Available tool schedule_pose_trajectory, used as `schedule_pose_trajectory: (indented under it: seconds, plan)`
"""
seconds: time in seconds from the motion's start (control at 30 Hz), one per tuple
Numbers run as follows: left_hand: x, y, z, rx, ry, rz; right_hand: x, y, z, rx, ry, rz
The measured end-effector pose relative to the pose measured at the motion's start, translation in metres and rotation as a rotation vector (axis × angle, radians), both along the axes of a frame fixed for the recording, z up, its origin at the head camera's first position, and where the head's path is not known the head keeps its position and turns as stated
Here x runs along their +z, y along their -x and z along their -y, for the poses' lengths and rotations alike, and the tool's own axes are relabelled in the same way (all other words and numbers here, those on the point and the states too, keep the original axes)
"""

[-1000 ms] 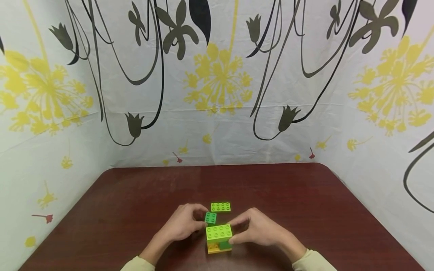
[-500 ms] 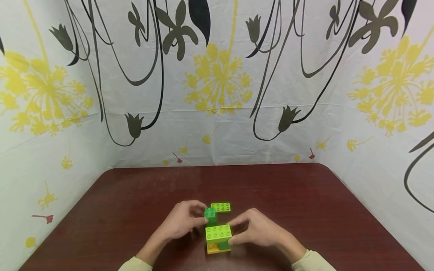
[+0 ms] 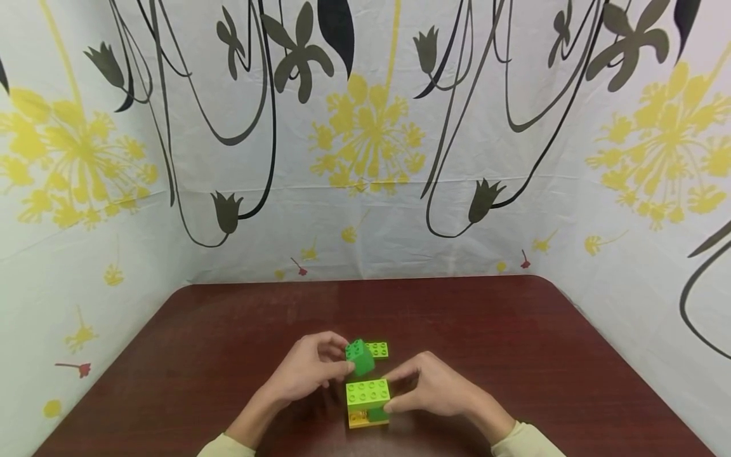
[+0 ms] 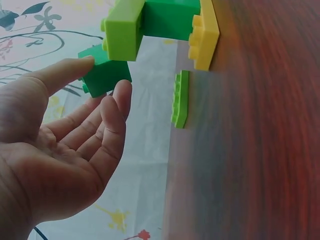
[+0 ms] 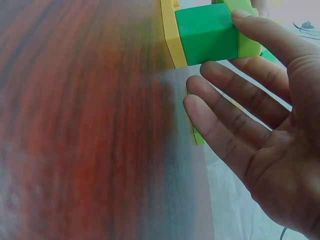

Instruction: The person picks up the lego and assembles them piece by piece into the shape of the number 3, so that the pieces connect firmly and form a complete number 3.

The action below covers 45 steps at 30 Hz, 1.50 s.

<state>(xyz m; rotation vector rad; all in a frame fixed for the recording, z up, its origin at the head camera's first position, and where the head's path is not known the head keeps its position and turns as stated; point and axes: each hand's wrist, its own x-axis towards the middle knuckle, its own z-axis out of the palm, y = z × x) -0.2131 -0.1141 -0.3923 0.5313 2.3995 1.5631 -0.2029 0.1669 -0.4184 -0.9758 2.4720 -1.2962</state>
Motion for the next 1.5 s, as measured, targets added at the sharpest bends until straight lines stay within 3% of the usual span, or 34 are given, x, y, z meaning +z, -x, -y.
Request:
schedule_pose_trajectory:
  seconds: [0.8,1.5]
  plan:
    - [0.008,-0.006,-0.004,-0.039,-0.019,-0.056,-0.001,0.001,0.0,-0.004,-0.017,-0.027]
    - [0.012,-0.011,-0.005,-0.104,0.076,-0.17,-0.001,0.001,0.002,0.003,-0.016,-0.027]
